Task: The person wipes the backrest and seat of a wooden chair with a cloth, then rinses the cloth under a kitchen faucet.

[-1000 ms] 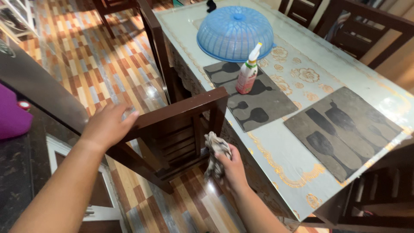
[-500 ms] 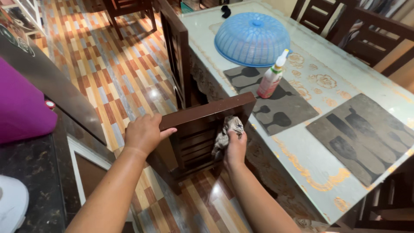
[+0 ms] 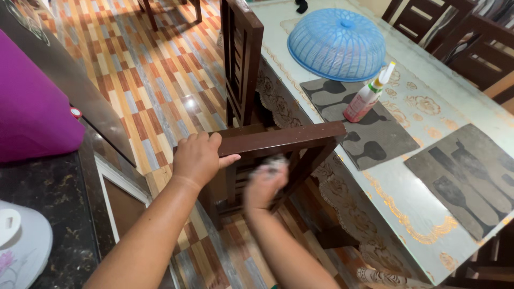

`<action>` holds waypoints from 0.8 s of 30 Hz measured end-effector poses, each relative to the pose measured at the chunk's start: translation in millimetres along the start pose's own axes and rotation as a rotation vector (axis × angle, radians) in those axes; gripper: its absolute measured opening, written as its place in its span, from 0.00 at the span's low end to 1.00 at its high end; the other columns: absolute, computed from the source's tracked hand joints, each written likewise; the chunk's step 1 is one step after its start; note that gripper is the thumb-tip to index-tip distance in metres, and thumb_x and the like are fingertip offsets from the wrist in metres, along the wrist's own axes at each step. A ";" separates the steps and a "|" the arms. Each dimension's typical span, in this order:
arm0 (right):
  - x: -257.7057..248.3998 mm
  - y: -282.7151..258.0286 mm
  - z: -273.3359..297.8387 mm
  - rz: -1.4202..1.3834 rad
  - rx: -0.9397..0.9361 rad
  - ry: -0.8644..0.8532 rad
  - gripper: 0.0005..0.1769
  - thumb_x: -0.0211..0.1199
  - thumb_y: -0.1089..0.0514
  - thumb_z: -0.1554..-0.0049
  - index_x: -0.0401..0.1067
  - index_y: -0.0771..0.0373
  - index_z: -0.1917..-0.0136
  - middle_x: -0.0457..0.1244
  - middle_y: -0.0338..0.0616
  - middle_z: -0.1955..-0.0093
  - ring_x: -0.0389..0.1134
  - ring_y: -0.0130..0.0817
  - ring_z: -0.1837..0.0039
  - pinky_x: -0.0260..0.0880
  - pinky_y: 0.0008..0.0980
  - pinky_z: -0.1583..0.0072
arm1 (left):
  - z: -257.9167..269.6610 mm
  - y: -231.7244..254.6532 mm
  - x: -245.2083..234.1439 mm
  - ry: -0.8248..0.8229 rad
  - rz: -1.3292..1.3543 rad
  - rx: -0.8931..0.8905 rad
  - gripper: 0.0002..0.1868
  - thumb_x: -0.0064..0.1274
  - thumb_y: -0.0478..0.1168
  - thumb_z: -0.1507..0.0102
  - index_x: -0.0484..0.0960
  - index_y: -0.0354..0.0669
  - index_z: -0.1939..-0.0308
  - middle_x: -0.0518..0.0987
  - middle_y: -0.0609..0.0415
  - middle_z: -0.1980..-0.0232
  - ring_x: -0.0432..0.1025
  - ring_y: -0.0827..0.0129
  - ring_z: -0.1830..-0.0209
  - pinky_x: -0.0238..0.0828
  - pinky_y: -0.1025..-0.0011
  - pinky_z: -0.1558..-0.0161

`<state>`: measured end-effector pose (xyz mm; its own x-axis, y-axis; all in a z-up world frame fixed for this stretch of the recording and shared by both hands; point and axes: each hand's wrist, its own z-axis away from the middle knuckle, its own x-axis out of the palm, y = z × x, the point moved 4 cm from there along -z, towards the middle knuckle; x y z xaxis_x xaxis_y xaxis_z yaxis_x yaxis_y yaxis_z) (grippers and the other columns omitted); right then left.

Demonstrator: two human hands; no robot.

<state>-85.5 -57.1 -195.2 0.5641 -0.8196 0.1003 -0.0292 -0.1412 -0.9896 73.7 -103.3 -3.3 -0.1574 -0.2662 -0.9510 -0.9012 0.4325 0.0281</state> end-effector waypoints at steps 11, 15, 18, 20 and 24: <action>-62.0 1.4 -41.6 0.854 -0.535 -0.496 0.33 0.70 0.63 0.56 0.67 0.56 0.37 0.56 0.56 0.31 0.60 0.58 0.33 0.65 0.49 0.35 | 1.6 0.7 -1.9 0.019 0.003 0.017 0.36 0.51 0.76 0.45 0.79 0.44 0.64 0.78 0.49 0.66 0.74 0.53 0.60 0.70 0.56 0.56; -53.8 -7.2 -29.5 0.869 -0.383 -0.402 0.25 0.68 0.67 0.55 0.71 0.57 0.43 0.51 0.63 0.24 0.57 0.61 0.31 0.66 0.49 0.39 | 1.4 2.1 -1.3 0.015 0.016 -0.013 0.36 0.51 0.75 0.46 0.80 0.45 0.63 0.78 0.50 0.66 0.75 0.53 0.60 0.70 0.55 0.57; -8.8 -12.7 38.7 0.753 -0.493 -0.607 0.23 0.67 0.66 0.57 0.75 0.57 0.46 0.52 0.65 0.28 0.58 0.61 0.36 0.67 0.50 0.40 | 1.5 0.3 0.0 0.022 0.001 -0.013 0.37 0.51 0.76 0.46 0.80 0.44 0.62 0.78 0.49 0.66 0.75 0.53 0.60 0.70 0.55 0.57; -4.4 -13.9 48.4 0.693 -0.544 -0.703 0.22 0.67 0.66 0.57 0.76 0.58 0.47 0.53 0.66 0.29 0.59 0.61 0.38 0.67 0.50 0.40 | 1.7 -1.6 0.0 0.032 0.012 0.004 0.38 0.50 0.76 0.46 0.80 0.44 0.63 0.78 0.49 0.65 0.75 0.54 0.60 0.70 0.56 0.57; -28.5 11.2 1.0 0.011 0.094 -0.530 0.33 0.61 0.64 0.50 0.57 0.63 0.31 0.58 0.58 0.34 0.63 0.47 0.34 0.68 0.42 0.37 | -0.5 -0.4 -1.6 0.038 0.007 0.020 0.38 0.50 0.77 0.46 0.80 0.43 0.63 0.78 0.49 0.66 0.75 0.54 0.60 0.70 0.55 0.58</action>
<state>-101.1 -34.7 -209.3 0.9042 -0.4243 0.0484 0.0235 -0.0639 -0.9977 74.1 -103.4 -1.7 -0.1789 -0.2953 -0.9385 -0.8917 0.4517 0.0278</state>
